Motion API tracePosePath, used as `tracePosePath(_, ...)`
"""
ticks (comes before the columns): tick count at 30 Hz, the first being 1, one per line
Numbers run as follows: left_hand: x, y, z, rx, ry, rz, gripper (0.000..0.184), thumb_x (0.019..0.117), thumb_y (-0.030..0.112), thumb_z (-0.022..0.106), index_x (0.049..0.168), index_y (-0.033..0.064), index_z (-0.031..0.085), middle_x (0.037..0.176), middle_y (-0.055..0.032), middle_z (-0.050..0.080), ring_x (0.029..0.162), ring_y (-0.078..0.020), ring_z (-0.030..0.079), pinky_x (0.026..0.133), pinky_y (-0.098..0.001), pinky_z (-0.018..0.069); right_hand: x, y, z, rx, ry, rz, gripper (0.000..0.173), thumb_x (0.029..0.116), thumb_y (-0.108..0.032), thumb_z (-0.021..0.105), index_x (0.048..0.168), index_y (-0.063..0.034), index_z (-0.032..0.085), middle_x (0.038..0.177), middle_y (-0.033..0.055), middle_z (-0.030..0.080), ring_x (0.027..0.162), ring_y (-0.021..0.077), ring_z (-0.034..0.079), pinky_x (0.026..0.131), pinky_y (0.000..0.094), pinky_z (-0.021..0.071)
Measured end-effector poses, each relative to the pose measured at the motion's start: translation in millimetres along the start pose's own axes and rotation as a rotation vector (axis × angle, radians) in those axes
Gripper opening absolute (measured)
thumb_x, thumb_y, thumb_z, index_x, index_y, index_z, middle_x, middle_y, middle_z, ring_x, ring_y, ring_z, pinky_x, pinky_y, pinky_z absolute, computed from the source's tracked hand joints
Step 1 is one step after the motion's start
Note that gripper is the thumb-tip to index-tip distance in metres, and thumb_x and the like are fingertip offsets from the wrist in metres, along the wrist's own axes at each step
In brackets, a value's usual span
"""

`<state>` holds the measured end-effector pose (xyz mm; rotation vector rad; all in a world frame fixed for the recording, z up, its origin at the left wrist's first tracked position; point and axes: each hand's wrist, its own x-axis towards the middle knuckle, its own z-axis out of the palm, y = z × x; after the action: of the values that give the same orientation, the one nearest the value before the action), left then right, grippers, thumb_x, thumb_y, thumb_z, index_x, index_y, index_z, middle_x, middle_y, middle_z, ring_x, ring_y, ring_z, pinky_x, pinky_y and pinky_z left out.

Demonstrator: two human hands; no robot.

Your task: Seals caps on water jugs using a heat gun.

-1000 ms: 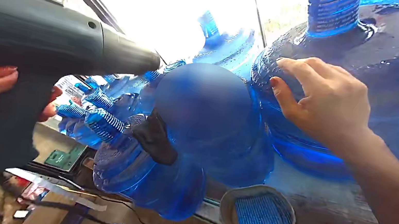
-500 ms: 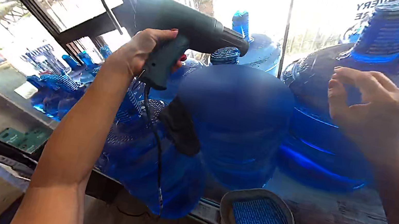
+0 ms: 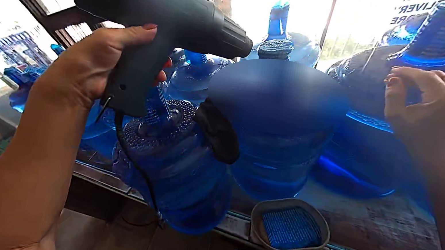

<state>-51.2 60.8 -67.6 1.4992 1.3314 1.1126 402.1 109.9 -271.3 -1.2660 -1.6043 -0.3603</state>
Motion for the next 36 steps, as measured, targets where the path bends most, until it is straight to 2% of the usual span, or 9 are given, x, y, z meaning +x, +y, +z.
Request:
tracePosePath(6,-20,-19,11,0.057,-0.089,-0.03,0.025,0.1092,0.029,0.046,0.113,0.0126,0.065,0.089,-0.0039,0.073,0.071,-0.0139,0.073,0.06,-0.0286,0.0629,6,0,-4,0.03,-0.045,0.053,0.044,0.1078,-0.027,0.044,0.127,0.0077,0.063,0.119,0.0356,0.065,0.111,0.0509,0.064,0.098,0.0625,0.0474)
tracePosePath(9,-46,-20,1,0.1,-0.055,0.106,0.022,0.1078,0.027,0.049,0.109,0.0142,0.067,0.088,-0.0017,0.074,0.071,-0.0123,0.072,0.062,-0.0275,0.0631,21,-24,-5,0.088,-0.008,0.163,0.049,0.1082,-0.032,0.042,0.129,0.0087,0.061,0.124,0.0363,0.062,0.115,0.0481,0.062,0.102,0.0589,0.046)
tracePosePath(12,-74,-37,-48,0.073,-0.003,0.341,0.022,0.1033,0.034,0.059,0.112,0.0161,0.069,0.096,-0.0011,0.075,0.077,-0.0137,0.073,0.066,-0.0299,0.0644,33,-89,3,0.185,0.016,-0.023,0.044,0.1086,-0.026,0.043,0.125,0.0099,0.062,0.122,0.0341,0.064,0.116,0.0411,0.063,0.104,0.051,0.0482)
tracePosePath(14,-95,-73,-136,0.059,-0.305,0.52,0.031,0.1094,0.028,0.05,0.13,0.0064,0.058,0.116,-0.0074,0.071,0.098,-0.0175,0.072,0.081,-0.0326,0.0631,37,-147,18,0.359,-0.12,-0.149,0.039,0.1067,-0.022,0.046,0.123,0.0082,0.064,0.12,0.0271,0.067,0.111,0.0279,0.066,0.099,0.0414,0.0522)
tracePosePath(17,-157,-78,-144,0.01,0.06,0.477,0.031,0.1101,0.03,0.046,0.124,0.0076,0.062,0.114,-0.0083,0.071,0.1,-0.0212,0.072,0.086,-0.0368,0.0621,40,-229,56,0.591,-0.498,-0.192,0.048,0.102,-0.031,0.054,0.135,0.003,0.059,0.132,0.0199,0.065,0.122,0.0232,0.064,0.105,0.0418,0.0515)
tracePosePath(20,-184,-79,-171,-0.069,0.106,0.383,0.04,0.11,0.04,0.043,0.134,0.0109,0.057,0.124,-0.0086,0.066,0.11,-0.0226,0.068,0.093,-0.038,0.0594,45,-290,94,0.707,-0.793,-0.139,0.076,0.0979,-0.039,0.064,0.153,0.0058,0.036,0.147,0.0256,0.053,0.136,0.0343,0.054,0.111,0.0511,0.0439)
tracePosePath(22,-197,-78,-179,-0.078,0.181,0.347,0.042,0.1074,0.044,0.047,0.133,0.0119,0.057,0.121,-0.0067,0.068,0.105,-0.0205,0.071,0.087,-0.0334,0.0611,47,-315,115,0.742,-0.891,-0.06,0.085,0.0958,-0.041,0.069,0.155,0.0058,0.03,0.146,0.0271,0.053,0.134,0.0364,0.054,0.111,0.0529,0.0425)
tracePosePath(26,-216,-84,-184,-0.04,0.233,0.342,0.04,0.1049,0.041,0.056,0.133,0.0126,0.059,0.119,-0.01,0.068,0.104,-0.0248,0.071,0.086,-0.038,0.0626,41,-333,151,0.765,-0.88,0.064,0.065,0.0953,-0.043,0.07,0.138,0.0011,0.048,0.12,0.0198,0.066,0.113,0.0307,0.065,0.099,0.0531,0.05)
tracePosePath(36,-180,-59,-166,0.051,0.376,0.153,0.029,0.1071,0.032,0.052,0.113,0.0081,0.068,0.093,-0.0062,0.075,0.075,-0.0145,0.074,0.06,-0.0269,0.0623,29,-334,146,0.617,-0.868,0.08,0.061,0.0994,-0.045,0.063,0.134,0.0034,0.048,0.111,0.0216,0.067,0.108,0.036,0.066,0.091,0.0581,0.0504)
